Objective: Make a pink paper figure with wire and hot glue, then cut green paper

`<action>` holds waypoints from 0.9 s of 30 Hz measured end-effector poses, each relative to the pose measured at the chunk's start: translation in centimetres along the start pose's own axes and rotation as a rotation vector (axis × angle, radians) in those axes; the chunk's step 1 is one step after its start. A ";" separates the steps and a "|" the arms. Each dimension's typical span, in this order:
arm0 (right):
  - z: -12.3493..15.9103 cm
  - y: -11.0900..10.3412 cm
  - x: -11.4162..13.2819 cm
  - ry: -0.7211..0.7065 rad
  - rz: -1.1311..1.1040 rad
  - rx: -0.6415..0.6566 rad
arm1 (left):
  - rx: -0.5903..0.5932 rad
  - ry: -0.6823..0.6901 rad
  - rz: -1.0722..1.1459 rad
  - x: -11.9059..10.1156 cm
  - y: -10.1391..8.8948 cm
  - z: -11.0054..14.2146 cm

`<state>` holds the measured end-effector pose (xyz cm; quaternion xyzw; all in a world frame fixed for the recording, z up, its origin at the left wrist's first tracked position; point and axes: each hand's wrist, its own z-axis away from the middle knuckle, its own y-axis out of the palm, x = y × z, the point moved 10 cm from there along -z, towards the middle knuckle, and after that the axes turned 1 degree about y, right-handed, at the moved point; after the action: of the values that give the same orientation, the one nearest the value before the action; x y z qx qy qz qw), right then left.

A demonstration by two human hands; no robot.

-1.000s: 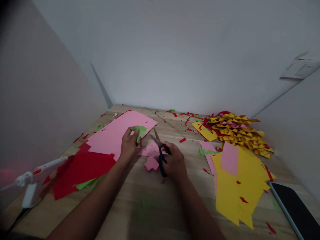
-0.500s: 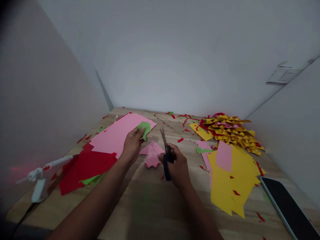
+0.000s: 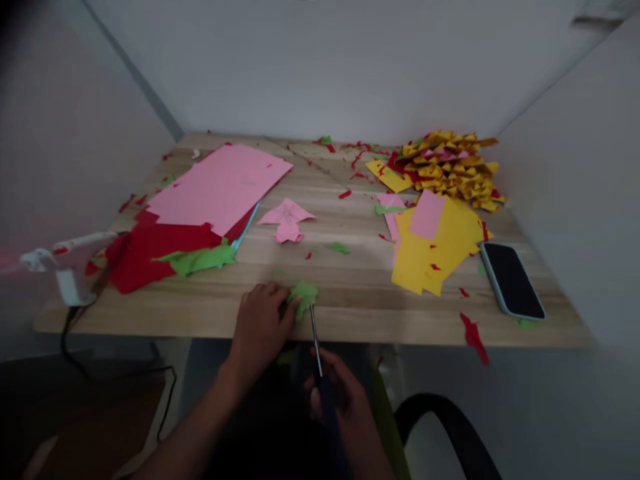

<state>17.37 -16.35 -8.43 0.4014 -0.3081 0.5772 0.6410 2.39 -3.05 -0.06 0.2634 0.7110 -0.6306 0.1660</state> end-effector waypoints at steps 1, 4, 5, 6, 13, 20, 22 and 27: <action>0.6 -0.1 -0.5 0.026 -0.013 -0.001 | -0.022 0.018 -0.070 -0.3 0.0 0.4; 1.7 -0.6 -1.1 0.080 -0.029 -0.019 | -0.122 0.028 -0.116 -0.9 -1.5 1.3; 2.0 -0.9 -1.0 0.089 -0.024 -0.031 | -0.147 0.057 -0.098 -1.2 -2.1 1.6; 2.1 -1.2 -1.0 0.098 -0.012 -0.040 | -0.148 0.108 -0.071 -1.5 -2.6 1.9; 2.4 -1.7 -0.8 0.199 0.020 -0.057 | 0.137 0.436 0.002 -2.0 0.4 4.5; 2.2 -0.8 -1.1 0.219 -0.014 0.035 | -0.082 0.312 -0.038 -1.7 0.6 3.7; 2.1 -0.8 -1.1 0.218 0.003 0.040 | -0.098 0.269 -0.045 -1.8 0.5 3.5; 1.4 0.0 -0.9 0.217 0.026 0.077 | -0.083 0.125 0.036 -1.3 0.5 2.9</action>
<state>17.38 -18.05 -8.52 0.3570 -0.2197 0.6368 0.6471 3.46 -6.06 -0.18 0.3079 0.7408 -0.5797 0.1431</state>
